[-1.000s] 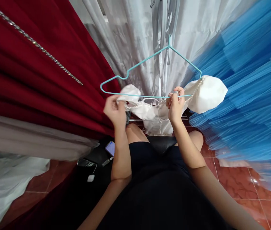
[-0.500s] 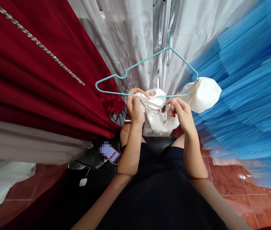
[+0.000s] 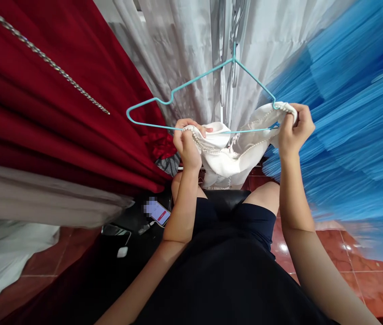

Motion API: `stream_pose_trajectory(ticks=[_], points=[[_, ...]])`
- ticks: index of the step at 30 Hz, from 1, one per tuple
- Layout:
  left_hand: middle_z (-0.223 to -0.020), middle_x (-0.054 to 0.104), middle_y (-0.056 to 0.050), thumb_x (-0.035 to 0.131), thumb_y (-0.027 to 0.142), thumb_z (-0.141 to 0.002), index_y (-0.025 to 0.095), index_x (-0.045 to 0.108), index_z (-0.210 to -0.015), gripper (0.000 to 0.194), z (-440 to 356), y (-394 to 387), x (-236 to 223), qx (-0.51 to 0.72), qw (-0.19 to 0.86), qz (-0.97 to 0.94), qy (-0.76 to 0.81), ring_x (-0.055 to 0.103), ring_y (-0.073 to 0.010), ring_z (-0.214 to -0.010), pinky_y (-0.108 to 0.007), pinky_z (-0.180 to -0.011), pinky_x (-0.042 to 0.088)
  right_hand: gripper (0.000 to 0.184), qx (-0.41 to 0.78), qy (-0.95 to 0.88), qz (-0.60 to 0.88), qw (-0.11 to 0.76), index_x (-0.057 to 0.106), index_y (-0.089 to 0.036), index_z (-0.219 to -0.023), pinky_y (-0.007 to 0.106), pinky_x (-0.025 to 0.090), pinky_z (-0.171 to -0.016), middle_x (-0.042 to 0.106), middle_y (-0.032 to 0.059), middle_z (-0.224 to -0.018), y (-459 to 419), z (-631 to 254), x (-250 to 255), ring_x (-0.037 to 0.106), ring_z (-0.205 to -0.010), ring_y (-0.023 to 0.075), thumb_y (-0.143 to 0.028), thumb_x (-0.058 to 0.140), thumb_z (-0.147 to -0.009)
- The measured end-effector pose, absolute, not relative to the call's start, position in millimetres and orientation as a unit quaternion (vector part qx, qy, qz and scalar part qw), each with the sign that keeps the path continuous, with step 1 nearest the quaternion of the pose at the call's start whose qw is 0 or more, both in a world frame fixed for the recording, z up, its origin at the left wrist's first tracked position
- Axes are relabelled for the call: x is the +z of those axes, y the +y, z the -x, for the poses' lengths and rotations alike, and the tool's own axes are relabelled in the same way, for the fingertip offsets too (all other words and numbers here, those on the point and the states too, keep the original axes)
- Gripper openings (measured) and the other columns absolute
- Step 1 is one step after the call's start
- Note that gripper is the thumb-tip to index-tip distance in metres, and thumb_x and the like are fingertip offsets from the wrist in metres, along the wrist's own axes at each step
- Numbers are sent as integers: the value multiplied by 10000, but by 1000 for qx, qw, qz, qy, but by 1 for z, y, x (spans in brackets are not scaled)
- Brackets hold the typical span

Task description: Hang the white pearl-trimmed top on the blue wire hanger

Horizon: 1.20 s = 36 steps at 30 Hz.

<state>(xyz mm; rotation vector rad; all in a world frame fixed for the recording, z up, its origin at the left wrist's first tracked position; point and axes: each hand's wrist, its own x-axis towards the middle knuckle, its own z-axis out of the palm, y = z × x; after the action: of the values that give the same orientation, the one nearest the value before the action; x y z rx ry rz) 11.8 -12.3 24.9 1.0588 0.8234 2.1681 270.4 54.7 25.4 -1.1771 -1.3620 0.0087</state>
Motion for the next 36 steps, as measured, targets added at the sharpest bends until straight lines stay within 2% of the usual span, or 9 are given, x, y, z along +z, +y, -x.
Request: stream_pose_trajectory(ticks=[5, 10, 15, 20, 24, 28, 30, 33, 36], points=[[-587, 496, 53, 506, 292, -924, 226, 552, -912, 81, -10, -9, 23, 812, 304, -393, 306, 546, -135, -574, -322, -794, 596, 267, -23, -453, 543, 707, 637, -175, -889, 284, 506, -807, 657, 59, -869, 66, -304, 38, 600, -810, 129, -136, 384, -967], [-604, 501, 49, 540, 334, -903, 229, 545, -913, 106, -11, -5, 20, 808, 318, -382, 317, 551, -138, -599, -340, -822, 603, 138, -97, -423, 510, 743, 644, -174, -889, 323, 509, -756, 646, 73, -860, 34, -315, 10, 615, -787, 156, -175, 507, -880], [-629, 438, 65, 558, 423, -911, 241, 504, -919, 190, -17, -2, 18, 798, 325, -372, 345, 540, -134, -611, -354, -866, 604, 190, -132, -519, 461, 708, 689, -210, -981, 399, 581, -827, 677, 50, -909, -21, -268, -7, 690, -872, 195, -318, 534, -965], [-646, 498, 58, 534, 340, -924, 234, 512, -938, 109, -34, -6, 18, 811, 322, -365, 325, 581, -140, -641, -370, -905, 606, 350, 47, -737, 340, 583, 703, -281, -1287, 427, 580, -1042, 725, 70, -1300, -20, -217, 15, 698, -1234, 223, -215, 522, -994], [-722, 623, 21, 529, 338, -980, 225, 567, -979, 119, -25, -16, 12, 801, 273, -413, 337, 661, -166, -729, -374, -890, 591, 227, 168, -757, 324, 542, 744, -244, -1069, 335, 567, -898, 744, 33, -1027, -3, -186, 23, 706, -979, 171, -200, 541, -979], [-997, 716, -37, 728, 331, -927, 212, 693, -1032, 163, 33, -25, -9, 754, 130, -477, 431, 677, -205, -942, -378, -891, 530, 185, 170, -695, 379, 587, 702, -210, -844, 295, 500, -791, 681, 9, -832, -3, -173, 24, 635, -816, 143, -210, 557, -959], [-912, 674, -9, 801, 322, -900, 243, 695, -941, 138, 70, -25, -22, 766, 52, -454, 453, 614, -189, -859, -381, -820, 488, 172, 162, -682, 402, 590, 682, -204, -790, 284, 471, -749, 642, -1, -776, -5, -175, 26, 598, -762, 133, -218, 580, -928], [-821, 610, 21, 827, 283, -904, 287, 686, -972, 156, 115, -20, -26, 779, 31, -432, 454, 512, -159, -720, -378, -706, 396, 155, 149, -683, 403, 591, 676, -196, -758, 274, 447, -719, 615, -8, -744, -7, -183, 32, 571, -732, 122, -210, 595, -889], [-887, 609, 36, 786, 127, -917, 284, 666, -1028, 226, 137, -14, -1, 792, 31, -438, 426, 467, -136, -697, -358, -687, 368, 142, 136, -686, 394, 596, 686, -189, -757, 266, 426, -702, 603, -13, -739, -6, -190, 37, 562, -725, 112, -186, 608, -876]])
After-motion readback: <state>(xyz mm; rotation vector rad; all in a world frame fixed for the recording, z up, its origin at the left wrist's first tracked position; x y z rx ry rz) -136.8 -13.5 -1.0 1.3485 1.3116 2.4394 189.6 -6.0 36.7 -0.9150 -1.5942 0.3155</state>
